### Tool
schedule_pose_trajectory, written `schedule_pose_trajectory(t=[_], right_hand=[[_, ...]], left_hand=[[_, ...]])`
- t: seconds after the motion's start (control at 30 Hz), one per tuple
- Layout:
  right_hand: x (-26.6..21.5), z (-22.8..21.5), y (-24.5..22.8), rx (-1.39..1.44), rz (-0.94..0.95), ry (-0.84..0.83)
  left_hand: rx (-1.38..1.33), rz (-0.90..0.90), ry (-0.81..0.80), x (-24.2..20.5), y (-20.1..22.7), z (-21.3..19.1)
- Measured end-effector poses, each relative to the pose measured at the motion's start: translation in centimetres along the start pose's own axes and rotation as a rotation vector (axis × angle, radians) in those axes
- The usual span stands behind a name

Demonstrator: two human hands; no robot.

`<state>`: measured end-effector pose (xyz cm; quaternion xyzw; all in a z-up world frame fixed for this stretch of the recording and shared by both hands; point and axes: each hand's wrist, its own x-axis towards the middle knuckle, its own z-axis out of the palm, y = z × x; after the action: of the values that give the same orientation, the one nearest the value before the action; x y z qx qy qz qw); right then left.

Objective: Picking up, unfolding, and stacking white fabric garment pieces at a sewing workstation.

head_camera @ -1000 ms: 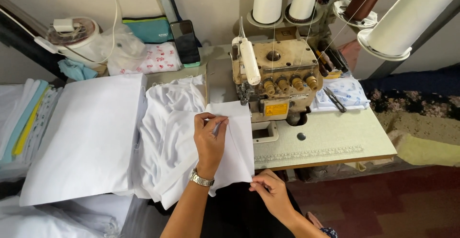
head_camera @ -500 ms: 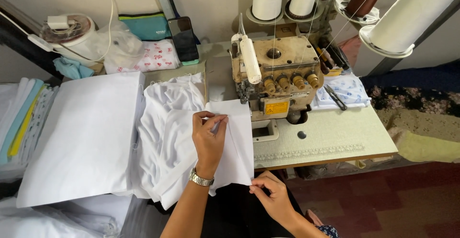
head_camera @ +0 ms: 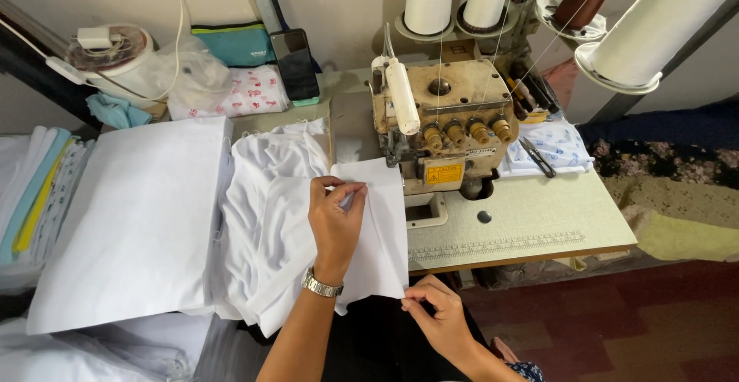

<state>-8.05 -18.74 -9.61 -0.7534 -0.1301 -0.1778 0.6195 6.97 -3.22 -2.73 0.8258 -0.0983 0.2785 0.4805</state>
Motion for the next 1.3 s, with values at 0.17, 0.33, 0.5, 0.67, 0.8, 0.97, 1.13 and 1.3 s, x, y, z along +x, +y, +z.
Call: schedule_pose_trajectory(t=[0.17, 0.33, 0.5, 0.67, 0.8, 0.97, 1.13, 1.3], right_hand=[[0.4, 0.0, -0.1, 0.015, 0.021, 0.009], [1.1, 0.2, 0.4, 0.007, -0.005, 0.03], [2.0, 0.6, 0.6, -0.006, -0.04, 0.065], [2.8, 0.7, 1.0, -0.012, -0.018, 0.092], [3.5, 0.9, 1.3, 0.009, -0.042, 0.1], [4.1, 1.0, 1.7, -0.011, 0.002, 0.123], [4.9, 0.9, 2.1, -0.022, -0.006, 0.133], [5.8, 0.9, 2.3, -0.045, -0.003, 0.148]], left_hand=[[0.081, 0.014, -0.002, 0.5, 0.0, 0.1], [0.17, 0.04, -0.033, 1.5, -0.6, 0.5], [0.235, 0.071, -0.041, 2.4, -1.5, 1.1], [0.248, 0.119, -0.024, 3.4, -2.1, 1.6], [0.302, 0.114, -0.028, 4.2, -2.4, 2.0], [0.55, 0.337, 0.078, 4.3, -1.8, 1.8], [0.522, 0.364, 0.009, 4.0, -1.2, 1.5], [0.566, 0.301, -0.04, 3.3, -0.7, 1.0]])
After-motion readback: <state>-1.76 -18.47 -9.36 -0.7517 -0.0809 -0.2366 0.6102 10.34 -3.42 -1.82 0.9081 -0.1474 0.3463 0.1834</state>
